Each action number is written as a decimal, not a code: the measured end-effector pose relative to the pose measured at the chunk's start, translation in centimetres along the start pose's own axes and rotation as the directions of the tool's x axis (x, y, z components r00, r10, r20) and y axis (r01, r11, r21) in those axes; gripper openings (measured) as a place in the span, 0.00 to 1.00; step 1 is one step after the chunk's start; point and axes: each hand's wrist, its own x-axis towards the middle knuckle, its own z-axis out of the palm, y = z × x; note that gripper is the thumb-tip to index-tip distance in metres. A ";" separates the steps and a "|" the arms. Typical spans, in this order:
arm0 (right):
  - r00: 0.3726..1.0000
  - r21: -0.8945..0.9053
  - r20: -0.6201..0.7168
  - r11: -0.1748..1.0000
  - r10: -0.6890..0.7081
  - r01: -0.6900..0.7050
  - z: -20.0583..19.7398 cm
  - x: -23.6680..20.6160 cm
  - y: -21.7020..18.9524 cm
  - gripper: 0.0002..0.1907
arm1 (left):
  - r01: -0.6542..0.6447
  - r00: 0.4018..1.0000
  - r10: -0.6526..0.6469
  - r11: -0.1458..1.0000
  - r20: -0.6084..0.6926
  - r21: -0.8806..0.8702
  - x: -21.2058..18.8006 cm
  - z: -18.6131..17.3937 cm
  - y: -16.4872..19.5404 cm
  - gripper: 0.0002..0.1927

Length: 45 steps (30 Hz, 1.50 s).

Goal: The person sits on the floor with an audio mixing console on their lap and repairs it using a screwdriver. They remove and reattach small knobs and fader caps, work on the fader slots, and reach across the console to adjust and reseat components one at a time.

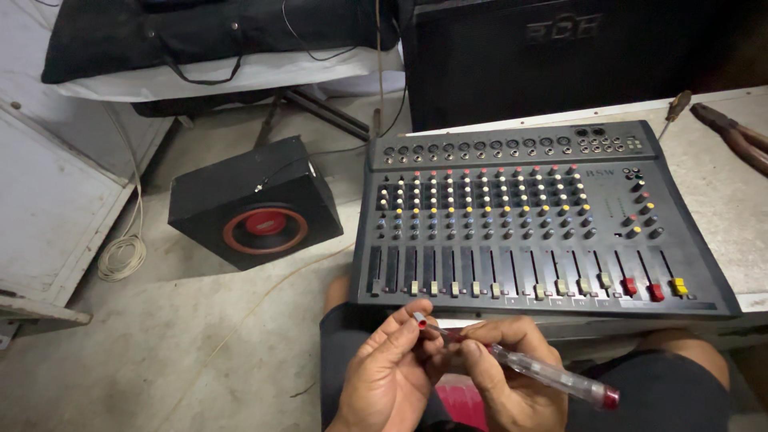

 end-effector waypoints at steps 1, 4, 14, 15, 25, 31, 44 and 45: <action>1.000 0.010 -0.001 1.000 0.011 -0.011 0.1 -0.1 0.0 0.03 | 0.006 1.000 -0.006 1.000 -0.006 0.002 0.0 0.0 0.0 0.15; 1.000 -0.004 -0.002 1.000 0.022 -0.022 0.4 -0.1 -0.2 0.03 | 0.008 1.000 -0.008 1.000 0.023 0.012 0.0 0.2 0.0 0.15; 0.999 0.025 0.023 0.999 0.047 -0.047 0.6 0.3 -0.2 0.04 | 0.016 1.000 -0.016 0.999 0.008 0.037 -0.1 0.5 0.0 0.15; 0.998 0.037 0.019 0.998 0.057 -0.057 0.6 0.3 -0.2 0.04 | 0.016 1.000 -0.016 0.999 -0.001 0.041 -0.1 0.5 0.0 0.15; 0.994 -0.117 0.064 0.989 -0.087 0.094 1.1 0.3 -0.4 0.02 | 0.024 0.999 -0.020 0.996 -0.042 0.086 -0.1 0.4 -0.1 0.15; 0.975 -0.231 0.081 0.948 -0.206 0.220 1.3 0.4 -0.2 0.04 | 0.004 0.998 0.004 0.992 -0.060 0.130 0.2 -0.2 -0.7 0.13; 0.984 0.185 -0.029 0.968 0.176 -0.168 -1.8 1.0 2.4 0.05 | -0.001 0.998 0.002 1.000 -0.066 0.013 1.0 -1.4 -1.2 0.09; 0.984 0.226 -0.014 0.959 0.179 -0.171 -2.0 1.1 2.4 0.05 | -0.006 0.996 0.008 1.000 -0.087 0.017 1.0 -1.4 -0.8 0.09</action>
